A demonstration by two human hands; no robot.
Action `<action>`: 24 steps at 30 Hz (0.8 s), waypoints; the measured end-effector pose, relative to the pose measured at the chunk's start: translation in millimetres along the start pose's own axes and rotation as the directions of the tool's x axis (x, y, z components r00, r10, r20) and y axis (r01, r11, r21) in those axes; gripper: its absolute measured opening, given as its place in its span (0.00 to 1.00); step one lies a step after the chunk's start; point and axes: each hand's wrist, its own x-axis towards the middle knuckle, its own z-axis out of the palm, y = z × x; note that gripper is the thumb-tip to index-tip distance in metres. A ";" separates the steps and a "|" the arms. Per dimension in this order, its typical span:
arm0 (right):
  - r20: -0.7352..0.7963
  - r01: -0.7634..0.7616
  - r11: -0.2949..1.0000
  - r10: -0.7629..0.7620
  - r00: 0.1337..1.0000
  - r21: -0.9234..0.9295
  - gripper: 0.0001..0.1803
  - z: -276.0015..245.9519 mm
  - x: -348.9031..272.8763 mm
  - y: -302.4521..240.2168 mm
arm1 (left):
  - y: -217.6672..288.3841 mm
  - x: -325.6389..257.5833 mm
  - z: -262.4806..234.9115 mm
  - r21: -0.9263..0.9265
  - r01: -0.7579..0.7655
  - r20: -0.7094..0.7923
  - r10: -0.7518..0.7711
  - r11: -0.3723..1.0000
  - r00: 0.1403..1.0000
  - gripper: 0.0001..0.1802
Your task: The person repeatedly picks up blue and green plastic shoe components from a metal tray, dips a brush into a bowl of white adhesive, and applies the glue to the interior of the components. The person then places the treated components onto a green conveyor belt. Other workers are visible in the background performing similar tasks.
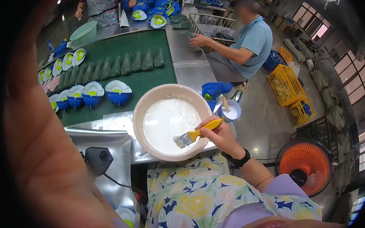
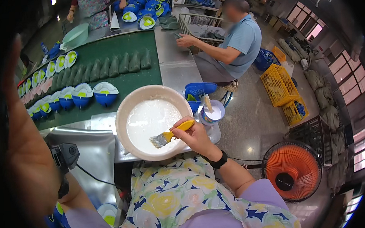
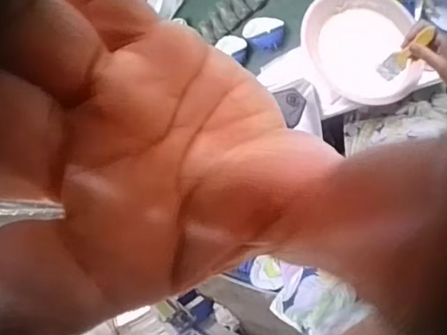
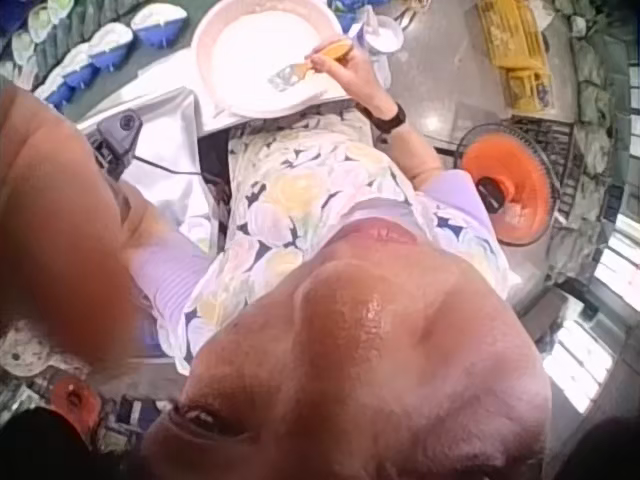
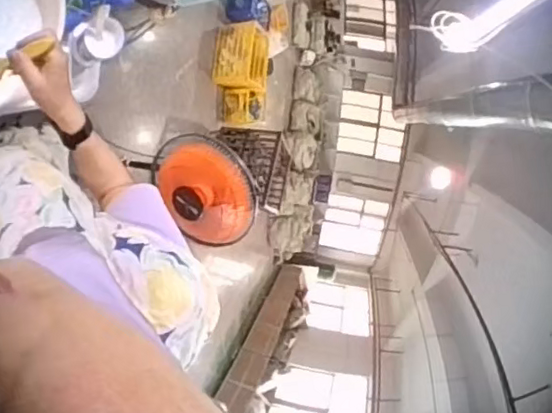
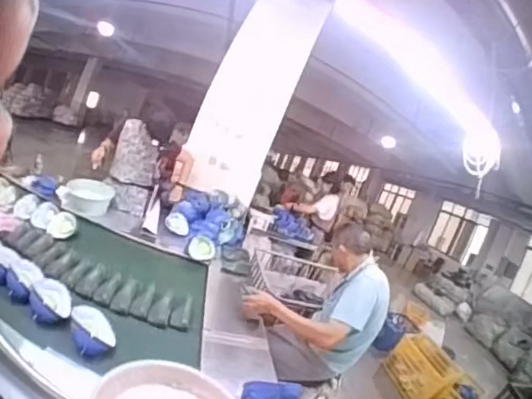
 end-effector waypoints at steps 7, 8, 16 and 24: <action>-0.026 0.003 0.998 -0.005 1.000 -0.057 0.10 -1.1 -20.3 -2.5 | 16.2 -21.2 2.6 0.056 -0.068 -0.142 0.075 0.996 0.987 0.33; -0.036 0.002 1.000 -0.002 0.999 -0.005 0.10 0.8 -26.4 -4.9 | 19.7 -26.0 5.5 0.052 -0.065 -0.173 0.073 0.997 0.982 0.33; 0.000 -0.045 0.997 0.045 0.999 -0.060 0.10 3.0 -26.6 4.7 | 31.3 -40.4 13.7 0.147 -0.067 -0.253 0.103 0.987 0.962 0.31; 0.000 0.062 0.971 -0.063 0.998 -0.232 0.07 4.9 5.2 21.9 | 30.0 -56.2 3.2 0.226 -0.008 -0.157 0.045 0.974 0.987 0.29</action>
